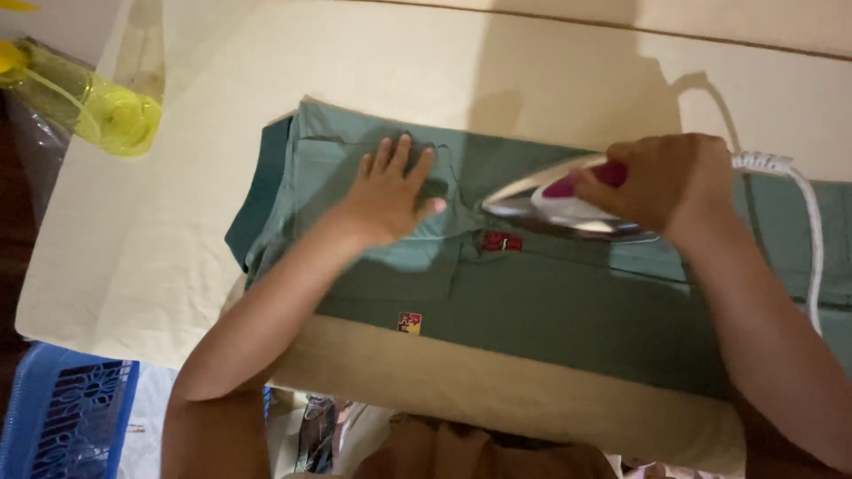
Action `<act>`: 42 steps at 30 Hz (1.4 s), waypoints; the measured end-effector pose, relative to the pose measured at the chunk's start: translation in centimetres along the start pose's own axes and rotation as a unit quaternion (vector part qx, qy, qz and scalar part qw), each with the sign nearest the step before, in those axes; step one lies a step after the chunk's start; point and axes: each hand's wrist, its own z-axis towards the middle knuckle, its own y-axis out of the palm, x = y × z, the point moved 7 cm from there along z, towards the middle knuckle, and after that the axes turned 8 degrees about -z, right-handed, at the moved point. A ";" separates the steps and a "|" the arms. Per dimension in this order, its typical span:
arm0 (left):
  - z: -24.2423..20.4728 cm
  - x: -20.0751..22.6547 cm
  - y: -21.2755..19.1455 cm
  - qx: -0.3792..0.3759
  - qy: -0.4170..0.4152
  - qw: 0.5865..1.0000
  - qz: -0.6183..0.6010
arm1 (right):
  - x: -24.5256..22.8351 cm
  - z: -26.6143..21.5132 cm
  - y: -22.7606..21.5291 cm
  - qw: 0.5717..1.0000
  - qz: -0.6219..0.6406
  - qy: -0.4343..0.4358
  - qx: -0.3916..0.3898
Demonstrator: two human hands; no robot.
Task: Ironing and folding a green polo shirt using a steam iron and water spray.
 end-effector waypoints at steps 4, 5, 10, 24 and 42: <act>1.1 0.1 2.1 0.129 0.025 0.989 0.073 | -0.1 -0.2 -0.4 1.000 -0.003 0.009 0.014; 0.8 0.2 1.9 0.154 0.024 0.986 0.056 | 0.0 -0.2 -1.0 1.000 -0.003 0.019 0.012; 0.2 0.3 2.1 0.212 0.042 0.973 0.084 | 0.4 0.3 -0.7 0.999 -0.025 -0.008 0.022; -0.1 0.7 1.9 0.208 0.028 0.974 0.091 | 1.8 0.6 0.5 0.996 0.011 0.029 0.088; -0.3 1.1 1.8 0.251 0.037 0.960 0.118 | -0.8 1.1 -0.3 0.999 -0.006 -0.031 0.036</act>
